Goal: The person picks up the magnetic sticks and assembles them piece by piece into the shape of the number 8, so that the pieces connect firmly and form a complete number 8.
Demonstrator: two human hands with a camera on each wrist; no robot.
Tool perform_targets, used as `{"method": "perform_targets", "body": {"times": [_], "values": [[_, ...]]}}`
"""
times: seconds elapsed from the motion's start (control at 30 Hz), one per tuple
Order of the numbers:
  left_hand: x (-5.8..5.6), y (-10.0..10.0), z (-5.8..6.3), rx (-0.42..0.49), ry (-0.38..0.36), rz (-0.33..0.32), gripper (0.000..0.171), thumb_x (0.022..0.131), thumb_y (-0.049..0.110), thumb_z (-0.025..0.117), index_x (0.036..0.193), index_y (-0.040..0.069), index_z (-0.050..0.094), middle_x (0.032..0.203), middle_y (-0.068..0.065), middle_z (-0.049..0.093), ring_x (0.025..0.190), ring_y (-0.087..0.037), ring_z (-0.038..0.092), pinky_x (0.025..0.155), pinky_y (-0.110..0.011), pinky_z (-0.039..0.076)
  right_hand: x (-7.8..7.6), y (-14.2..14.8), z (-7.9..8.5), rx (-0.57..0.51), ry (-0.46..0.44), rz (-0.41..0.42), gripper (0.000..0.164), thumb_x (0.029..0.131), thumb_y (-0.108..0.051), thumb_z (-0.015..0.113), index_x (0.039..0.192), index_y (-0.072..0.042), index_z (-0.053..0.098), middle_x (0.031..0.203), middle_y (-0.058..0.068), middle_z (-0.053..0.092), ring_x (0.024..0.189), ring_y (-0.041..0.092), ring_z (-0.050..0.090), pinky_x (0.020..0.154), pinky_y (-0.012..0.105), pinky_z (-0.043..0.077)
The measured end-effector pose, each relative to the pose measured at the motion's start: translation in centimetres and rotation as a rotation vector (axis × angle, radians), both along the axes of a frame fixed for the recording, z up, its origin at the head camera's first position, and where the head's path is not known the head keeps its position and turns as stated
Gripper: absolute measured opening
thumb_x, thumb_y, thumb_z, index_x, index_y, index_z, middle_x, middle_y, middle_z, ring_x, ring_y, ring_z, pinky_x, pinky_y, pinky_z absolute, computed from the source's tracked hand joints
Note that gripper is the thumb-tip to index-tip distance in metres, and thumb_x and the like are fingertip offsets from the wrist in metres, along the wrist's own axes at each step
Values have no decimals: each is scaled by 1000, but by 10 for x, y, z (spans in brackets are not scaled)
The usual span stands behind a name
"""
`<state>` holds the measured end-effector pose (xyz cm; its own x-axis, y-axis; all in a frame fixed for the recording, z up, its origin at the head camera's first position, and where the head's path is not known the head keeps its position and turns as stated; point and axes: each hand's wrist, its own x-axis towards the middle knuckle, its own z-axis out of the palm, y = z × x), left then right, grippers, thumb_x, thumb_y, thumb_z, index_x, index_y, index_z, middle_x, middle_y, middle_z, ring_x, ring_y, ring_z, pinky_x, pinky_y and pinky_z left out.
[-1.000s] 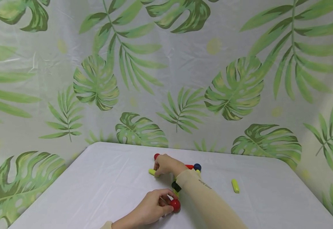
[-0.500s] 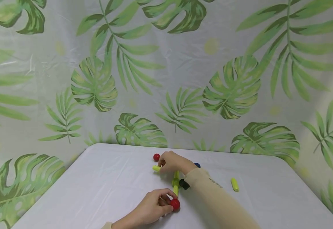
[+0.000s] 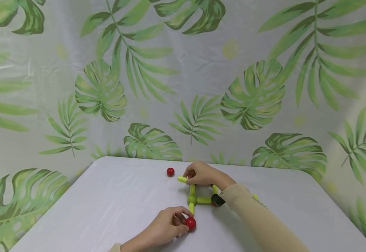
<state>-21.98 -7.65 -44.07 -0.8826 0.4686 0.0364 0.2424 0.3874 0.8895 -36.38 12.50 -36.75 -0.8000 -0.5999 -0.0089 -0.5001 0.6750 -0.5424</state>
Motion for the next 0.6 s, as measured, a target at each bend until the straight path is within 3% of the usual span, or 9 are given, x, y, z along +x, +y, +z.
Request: {"method": "perform_targets", "body": {"times": [0.6], "values": [[-5, 2, 3, 7, -39, -25, 26, 92, 6, 82, 115, 16, 74, 94, -2, 68, 69, -13, 64, 55, -24, 50, 37, 44, 4, -45, -10, 96, 10, 93, -12, 80, 102, -10, 77, 89, -4, 71, 82, 10, 62, 77, 22, 55]]}}
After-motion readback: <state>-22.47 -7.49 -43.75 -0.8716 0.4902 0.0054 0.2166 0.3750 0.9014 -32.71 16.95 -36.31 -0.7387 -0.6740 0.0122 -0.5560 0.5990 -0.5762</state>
